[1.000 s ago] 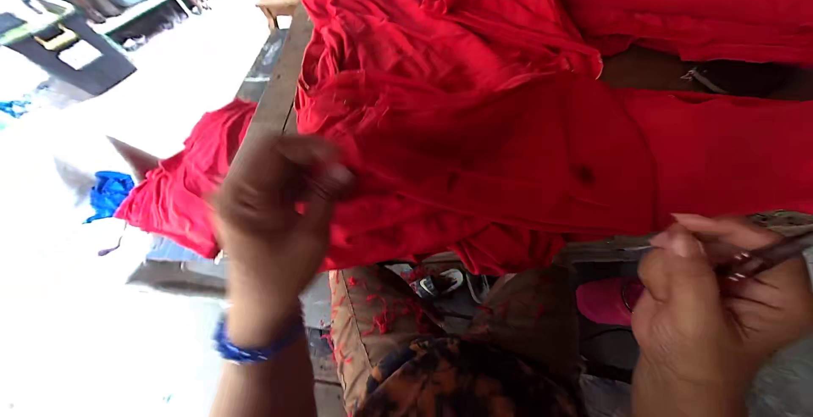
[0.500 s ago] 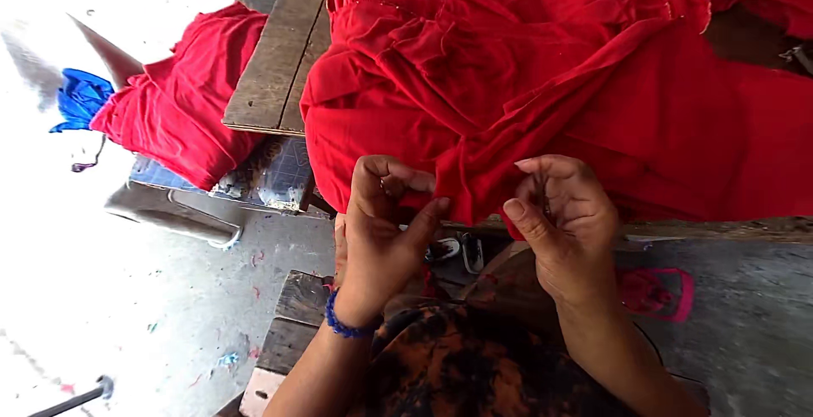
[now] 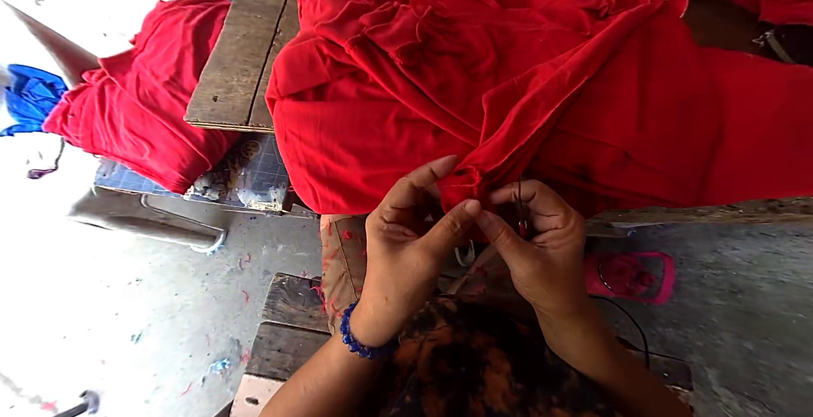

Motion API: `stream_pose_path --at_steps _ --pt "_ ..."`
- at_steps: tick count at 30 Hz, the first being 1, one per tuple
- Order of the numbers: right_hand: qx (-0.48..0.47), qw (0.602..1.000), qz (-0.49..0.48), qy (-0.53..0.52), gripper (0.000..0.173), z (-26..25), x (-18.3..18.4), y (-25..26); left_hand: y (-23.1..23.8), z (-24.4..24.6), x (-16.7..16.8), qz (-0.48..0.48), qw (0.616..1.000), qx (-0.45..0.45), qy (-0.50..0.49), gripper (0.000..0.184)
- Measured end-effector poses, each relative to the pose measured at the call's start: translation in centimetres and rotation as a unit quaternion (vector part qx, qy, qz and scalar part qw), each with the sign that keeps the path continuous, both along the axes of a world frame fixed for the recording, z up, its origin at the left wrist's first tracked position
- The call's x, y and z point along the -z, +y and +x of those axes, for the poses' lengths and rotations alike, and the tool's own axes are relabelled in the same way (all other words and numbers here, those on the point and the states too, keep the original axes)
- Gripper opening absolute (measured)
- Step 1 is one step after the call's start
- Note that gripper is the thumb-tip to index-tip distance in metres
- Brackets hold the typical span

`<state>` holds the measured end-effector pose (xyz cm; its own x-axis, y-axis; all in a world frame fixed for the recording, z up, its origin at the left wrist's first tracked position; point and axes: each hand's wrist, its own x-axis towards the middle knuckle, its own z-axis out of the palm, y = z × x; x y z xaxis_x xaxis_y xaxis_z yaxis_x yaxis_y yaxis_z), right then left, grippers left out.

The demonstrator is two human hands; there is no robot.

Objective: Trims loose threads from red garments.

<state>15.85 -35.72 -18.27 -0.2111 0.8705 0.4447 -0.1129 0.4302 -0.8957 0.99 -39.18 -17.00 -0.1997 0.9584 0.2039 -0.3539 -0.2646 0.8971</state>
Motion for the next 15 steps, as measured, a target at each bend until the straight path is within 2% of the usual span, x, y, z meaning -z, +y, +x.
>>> stream_pose_path --at_steps 4,5,9,15 --pt "0.005 0.998 0.04 -0.043 0.031 0.6 -0.4 -0.1 0.6 0.4 -0.2 -0.024 0.999 -0.029 -0.027 0.013" --pt "0.019 0.996 0.058 -0.072 0.034 1.1 -0.6 -0.2 0.6 0.4 -0.3 -0.016 0.999 -0.026 -0.036 0.011" --pt "0.138 0.954 0.165 -0.21 0.022 2.5 -1.6 -0.8 0.2 0.3 0.1 0.038 0.999 -0.028 -0.013 0.01" --pt "0.207 0.889 0.236 -0.333 0.03 2.3 -2.3 -1.8 -0.3 0.9 0.5 0.117 0.991 -0.041 0.046 0.006"
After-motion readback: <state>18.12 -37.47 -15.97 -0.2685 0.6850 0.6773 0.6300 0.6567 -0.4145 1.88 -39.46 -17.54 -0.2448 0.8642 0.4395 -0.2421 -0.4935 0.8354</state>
